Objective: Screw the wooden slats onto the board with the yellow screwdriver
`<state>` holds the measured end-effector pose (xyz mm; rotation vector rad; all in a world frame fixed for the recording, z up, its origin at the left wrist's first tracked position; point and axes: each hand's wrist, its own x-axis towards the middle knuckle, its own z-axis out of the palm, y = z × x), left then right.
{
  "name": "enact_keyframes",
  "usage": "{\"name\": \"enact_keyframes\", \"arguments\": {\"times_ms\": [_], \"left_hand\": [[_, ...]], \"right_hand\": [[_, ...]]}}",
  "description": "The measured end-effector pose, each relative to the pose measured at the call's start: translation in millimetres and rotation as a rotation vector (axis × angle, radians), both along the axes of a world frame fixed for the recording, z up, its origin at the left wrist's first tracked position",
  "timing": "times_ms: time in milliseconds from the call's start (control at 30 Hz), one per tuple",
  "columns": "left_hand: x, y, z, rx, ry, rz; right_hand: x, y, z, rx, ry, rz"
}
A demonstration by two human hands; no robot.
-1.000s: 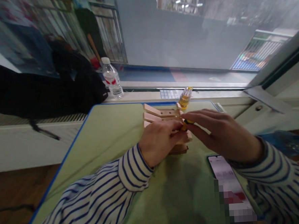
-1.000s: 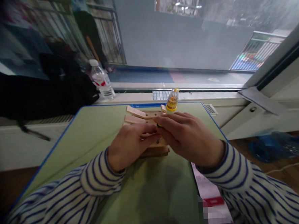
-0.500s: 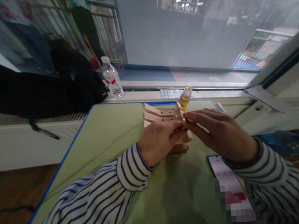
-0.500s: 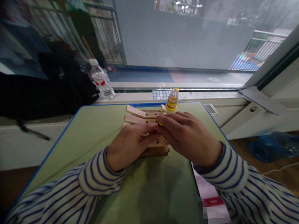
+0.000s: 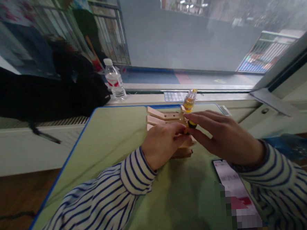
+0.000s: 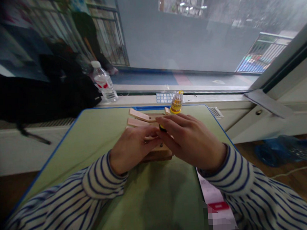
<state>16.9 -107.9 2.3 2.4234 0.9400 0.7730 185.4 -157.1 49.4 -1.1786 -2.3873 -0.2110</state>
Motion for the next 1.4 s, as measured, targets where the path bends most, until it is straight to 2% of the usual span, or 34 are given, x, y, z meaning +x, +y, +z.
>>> {"name": "enact_keyframes", "arguments": {"times_ms": [300, 633, 833, 1400], "left_hand": [[0.5, -1.7, 3.4, 0.023, 0.059, 0.016], [1.1, -1.7, 5.8, 0.035, 0.052, -0.034], [2.2, -2.1, 7.0, 0.051, 0.065, -0.039], [2.6, -2.1, 8.1, 0.059, 0.065, -0.060]], "right_hand": [[1.3, -0.6, -1.5, 0.004, 0.013, 0.004], [1.8, -2.0, -1.1, -0.012, 0.026, -0.013], [1.2, -3.1, -2.8, 0.049, 0.056, -0.023], [2.8, -3.5, -5.0, 0.064, 0.069, -0.023]]}}
